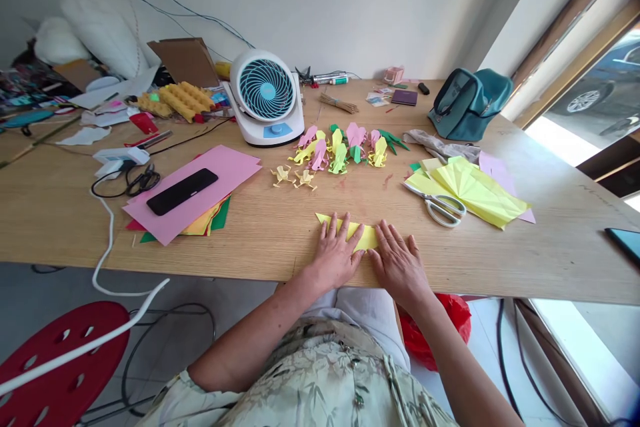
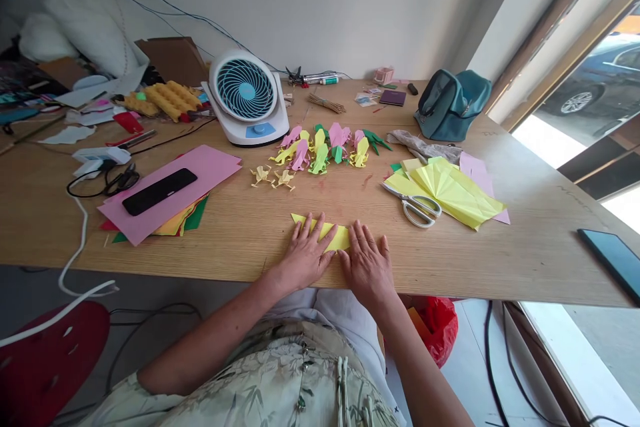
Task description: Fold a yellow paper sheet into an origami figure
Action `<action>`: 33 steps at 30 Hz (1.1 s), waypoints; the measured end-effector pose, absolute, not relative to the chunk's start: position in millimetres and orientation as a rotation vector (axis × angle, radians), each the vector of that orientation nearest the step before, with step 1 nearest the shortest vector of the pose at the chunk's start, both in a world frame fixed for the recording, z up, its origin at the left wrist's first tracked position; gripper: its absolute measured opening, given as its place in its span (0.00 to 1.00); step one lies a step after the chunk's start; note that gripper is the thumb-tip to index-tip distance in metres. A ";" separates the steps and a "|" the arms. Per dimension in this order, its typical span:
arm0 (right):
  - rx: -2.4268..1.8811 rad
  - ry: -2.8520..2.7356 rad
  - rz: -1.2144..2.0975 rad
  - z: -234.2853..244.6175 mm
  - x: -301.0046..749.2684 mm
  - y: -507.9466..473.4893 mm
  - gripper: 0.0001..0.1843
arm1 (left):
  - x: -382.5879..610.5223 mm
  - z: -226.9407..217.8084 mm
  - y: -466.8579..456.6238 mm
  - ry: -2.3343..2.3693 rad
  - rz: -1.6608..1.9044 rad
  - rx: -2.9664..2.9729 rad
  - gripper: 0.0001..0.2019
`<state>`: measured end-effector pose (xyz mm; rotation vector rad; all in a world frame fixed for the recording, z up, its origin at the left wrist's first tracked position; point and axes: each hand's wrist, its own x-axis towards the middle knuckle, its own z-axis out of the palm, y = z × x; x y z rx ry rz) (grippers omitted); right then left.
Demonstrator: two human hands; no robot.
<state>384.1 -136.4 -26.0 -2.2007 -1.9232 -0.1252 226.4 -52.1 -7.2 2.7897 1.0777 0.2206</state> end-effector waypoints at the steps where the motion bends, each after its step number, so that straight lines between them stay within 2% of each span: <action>1: -2.218 -1.885 -0.145 -28.2 384.2 -136.5 0.32 | 226.8 -7.2 -52.9 1.102 0.227 2.782 0.28; 19: -2.138 -1.863 -0.276 -46.0 387.3 -139.5 0.32 | 218.6 -12.8 -60.7 1.139 0.260 2.776 0.32; 26: -1.787 -2.118 -0.385 -43.9 390.0 -185.4 0.40 | 178.6 -10.2 -94.8 0.976 0.179 2.752 0.47; 29: -1.613 -2.117 -0.459 -46.2 394.0 -194.8 0.31 | 169.4 -17.1 -101.6 0.904 0.142 2.834 0.50; 33: -1.412 -2.169 -0.434 -44.7 397.9 -198.2 0.26 | 164.3 -24.8 -106.7 0.912 0.152 2.894 0.42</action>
